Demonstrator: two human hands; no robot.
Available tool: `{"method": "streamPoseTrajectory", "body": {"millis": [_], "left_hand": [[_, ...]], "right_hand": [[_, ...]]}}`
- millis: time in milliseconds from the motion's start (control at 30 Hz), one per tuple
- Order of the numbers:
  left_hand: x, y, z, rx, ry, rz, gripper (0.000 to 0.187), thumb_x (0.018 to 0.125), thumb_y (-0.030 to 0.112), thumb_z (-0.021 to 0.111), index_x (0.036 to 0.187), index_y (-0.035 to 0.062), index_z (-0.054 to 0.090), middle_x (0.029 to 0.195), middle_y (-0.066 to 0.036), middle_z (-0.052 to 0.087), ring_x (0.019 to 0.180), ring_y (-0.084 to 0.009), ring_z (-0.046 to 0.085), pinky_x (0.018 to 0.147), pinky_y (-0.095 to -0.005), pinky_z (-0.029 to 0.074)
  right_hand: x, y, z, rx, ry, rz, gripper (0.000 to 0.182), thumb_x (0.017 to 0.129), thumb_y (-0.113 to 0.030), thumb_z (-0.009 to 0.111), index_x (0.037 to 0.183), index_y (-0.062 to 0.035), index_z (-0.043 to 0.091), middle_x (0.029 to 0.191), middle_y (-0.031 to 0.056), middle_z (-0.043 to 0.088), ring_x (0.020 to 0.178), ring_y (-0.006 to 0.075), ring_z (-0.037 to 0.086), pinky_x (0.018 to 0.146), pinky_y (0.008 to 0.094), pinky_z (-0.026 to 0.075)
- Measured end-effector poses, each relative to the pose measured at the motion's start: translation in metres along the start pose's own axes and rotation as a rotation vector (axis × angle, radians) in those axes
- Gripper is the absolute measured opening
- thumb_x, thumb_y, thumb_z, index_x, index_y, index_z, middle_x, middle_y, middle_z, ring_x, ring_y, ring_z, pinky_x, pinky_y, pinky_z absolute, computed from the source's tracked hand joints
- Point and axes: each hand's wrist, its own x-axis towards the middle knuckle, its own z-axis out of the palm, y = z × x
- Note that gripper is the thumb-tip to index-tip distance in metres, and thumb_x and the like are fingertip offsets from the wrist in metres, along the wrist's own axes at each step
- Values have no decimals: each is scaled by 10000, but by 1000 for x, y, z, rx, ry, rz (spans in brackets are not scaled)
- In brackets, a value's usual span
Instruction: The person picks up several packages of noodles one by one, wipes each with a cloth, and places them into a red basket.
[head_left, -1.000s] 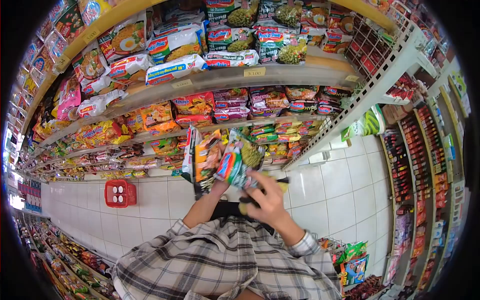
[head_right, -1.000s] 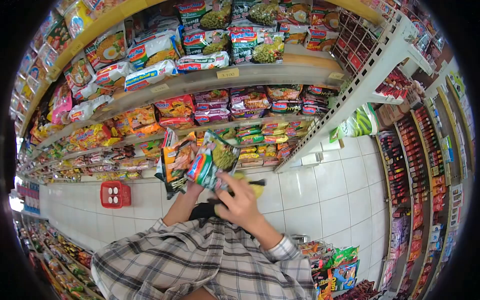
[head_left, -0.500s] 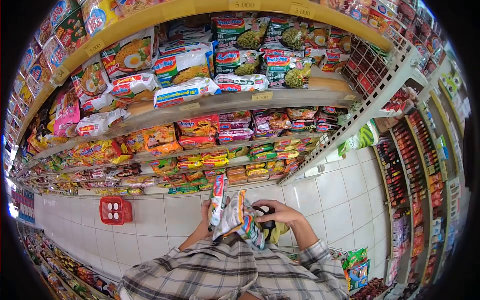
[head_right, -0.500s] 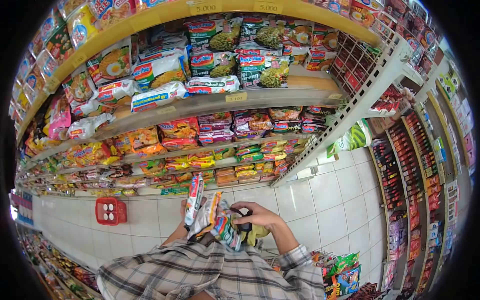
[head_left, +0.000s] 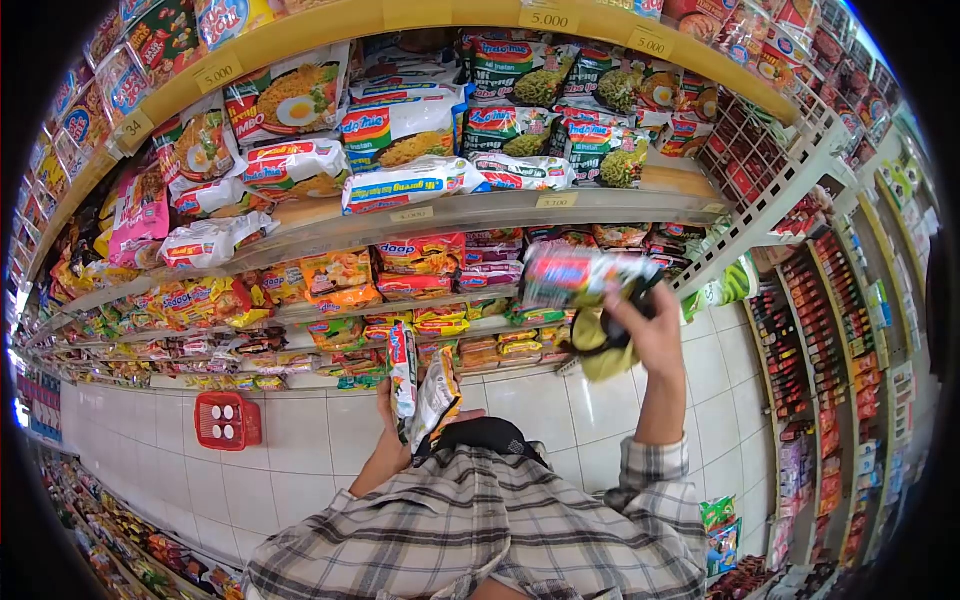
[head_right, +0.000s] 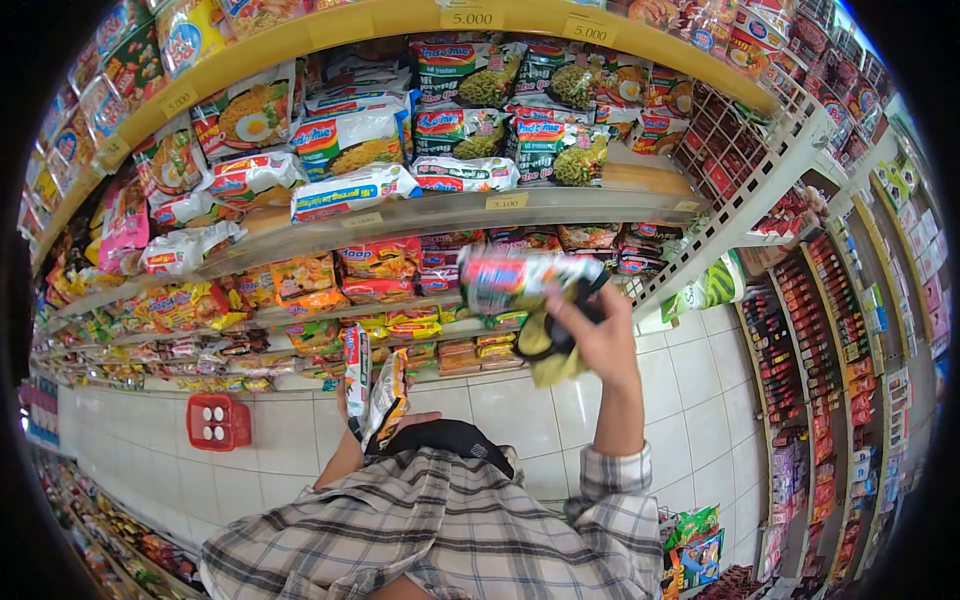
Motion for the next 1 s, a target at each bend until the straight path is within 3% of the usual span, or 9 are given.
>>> {"method": "streamPoseTrajectory", "body": {"millis": [267, 533, 633, 700, 767, 900, 933, 967, 1000], "left_hand": [[-12, 19, 7, 14, 0, -28, 610, 848, 551, 483, 1139, 20, 556, 1044, -97, 629, 950, -247, 603, 853, -377, 477], [-19, 32, 11, 16, -3, -65, 612, 846, 557, 485, 1166, 39, 553, 1093, -98, 622, 996, -266, 602, 882, -413, 480], [-19, 35, 14, 19, -8, -75, 614, 846, 559, 486, 1176, 46, 553, 1111, -99, 619, 1014, -273, 602, 893, -427, 481], [-21, 35, 19, 23, -11, -90, 615, 845, 561, 486, 1183, 51, 552, 1124, -100, 617, 1026, -278, 601, 900, -436, 481], [-25, 34, 28, 27, -19, -116, 616, 845, 562, 487, 1189, 55, 551, 1136, -100, 615, 1037, -282, 601, 907, -445, 482], [-26, 32, 32, 1, -80, -196, 619, 844, 565, 487, 1203, 65, 550, 1160, -101, 611, 1061, -292, 601, 922, -463, 483], [-20, 32, 22, -29, -127, -227, 624, 835, 566, 503, 1250, 100, 527, 1243, -99, 577, 1146, -321, 562, 944, -552, 460], [-14, 31, 14, -98, -292, -217, 624, 834, 534, 514, 1277, 94, 505, 1259, -106, 573, 1147, -314, 558, 975, -520, 442], [-16, 26, 18, -45, -147, -113, 612, 831, 511, 524, 1279, 94, 502, 1249, -103, 578, 1139, -304, 562, 984, -497, 437]], "right_hand": [[93, -33, 32, -44, 128, -176, 271, 834, -88, 703, 1061, 31, 615, 929, 46, 652, 817, 94, 589, 707, 236, 490], [127, -49, 55, 71, 191, -276, 223, 853, -69, 682, 1045, 10, 601, 941, 46, 635, 804, 97, 591, 683, 243, 498], [142, -33, 60, -172, 120, -438, 260, 817, -110, 721, 1018, 19, 617, 915, 54, 650, 785, 117, 582, 731, 287, 490], [135, -30, 65, -405, 79, -239, 336, 773, -164, 757, 1013, 30, 626, 917, 133, 659, 828, 226, 630, 772, 329, 485], [137, -25, 64, -823, 235, -564, 398, 753, -161, 756, 1093, -17, 609, 917, 162, 644, 820, 333, 635, 743, 373, 498], [122, -40, 74, -860, 239, -504, 475, 776, -162, 716, 1222, -114, 563, 970, 181, 638, 870, 380, 617, 751, 432, 484], [122, -37, 72, -896, 181, -480, 485, 782, -168, 704, 1241, -157, 547, 984, 181, 625, 876, 394, 610, 751, 452, 483], [120, -35, 72, -931, 122, -456, 498, 789, -174, 692, 1260, -200, 532, 998, 181, 612, 881, 408, 603, 750, 472, 483], [113, -40, 76, -987, 95, -399, 453, 815, -206, 668, 1251, -213, 548, 994, 197, 606, 938, 402, 594, 779, 459, 484]]}}
